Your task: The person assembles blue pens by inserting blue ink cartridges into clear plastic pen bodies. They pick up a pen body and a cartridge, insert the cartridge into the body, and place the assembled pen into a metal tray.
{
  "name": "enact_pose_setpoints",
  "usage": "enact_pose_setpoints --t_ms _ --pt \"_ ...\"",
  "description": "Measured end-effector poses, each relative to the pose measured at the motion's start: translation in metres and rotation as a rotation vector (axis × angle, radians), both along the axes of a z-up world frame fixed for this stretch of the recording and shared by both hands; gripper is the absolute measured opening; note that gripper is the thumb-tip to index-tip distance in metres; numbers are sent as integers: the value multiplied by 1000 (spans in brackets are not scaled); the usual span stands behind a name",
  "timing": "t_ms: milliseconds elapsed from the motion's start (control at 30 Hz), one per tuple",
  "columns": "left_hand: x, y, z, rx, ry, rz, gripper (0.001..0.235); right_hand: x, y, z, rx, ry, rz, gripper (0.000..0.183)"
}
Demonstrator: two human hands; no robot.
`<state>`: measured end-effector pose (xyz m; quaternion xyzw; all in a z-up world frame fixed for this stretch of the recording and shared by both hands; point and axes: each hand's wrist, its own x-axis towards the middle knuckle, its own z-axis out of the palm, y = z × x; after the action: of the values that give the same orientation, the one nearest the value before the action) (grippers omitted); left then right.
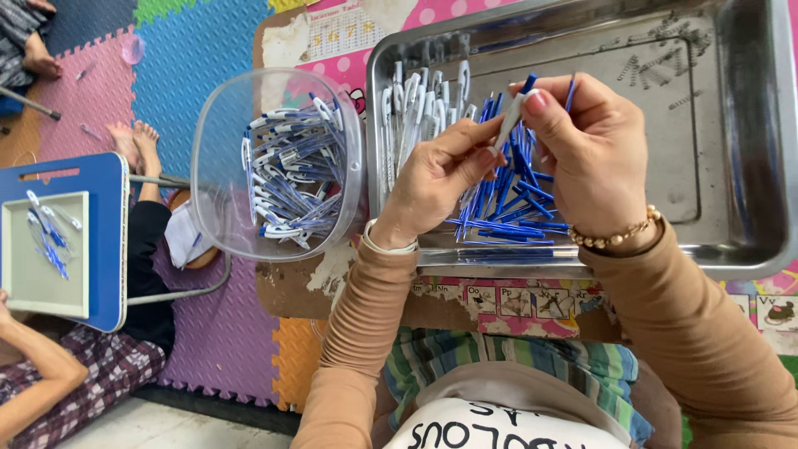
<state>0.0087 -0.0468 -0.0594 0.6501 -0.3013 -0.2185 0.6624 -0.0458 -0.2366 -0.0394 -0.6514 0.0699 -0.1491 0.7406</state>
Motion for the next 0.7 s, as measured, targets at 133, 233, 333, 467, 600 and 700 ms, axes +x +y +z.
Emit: enact_pose_setpoints --t_ms 133,233,333,467,600,700 --pt "0 3 5 -3 63 -76 40 4 -5 -3 270 -23 61 19" --pt "-5 7 11 39 96 -127 42 10 -13 -4 415 -130 29 16" --pt "-17 14 20 158 80 -102 44 17 -26 -6 546 -150 -106 13" --pt "-30 33 30 313 -114 18 45 23 -40 -19 635 7 -127 15" --pt "-25 31 58 524 -367 180 39 15 -20 3 539 190 95 21" --pt "-17 15 74 771 -1054 396 30 12 -11 0 693 248 253 22"
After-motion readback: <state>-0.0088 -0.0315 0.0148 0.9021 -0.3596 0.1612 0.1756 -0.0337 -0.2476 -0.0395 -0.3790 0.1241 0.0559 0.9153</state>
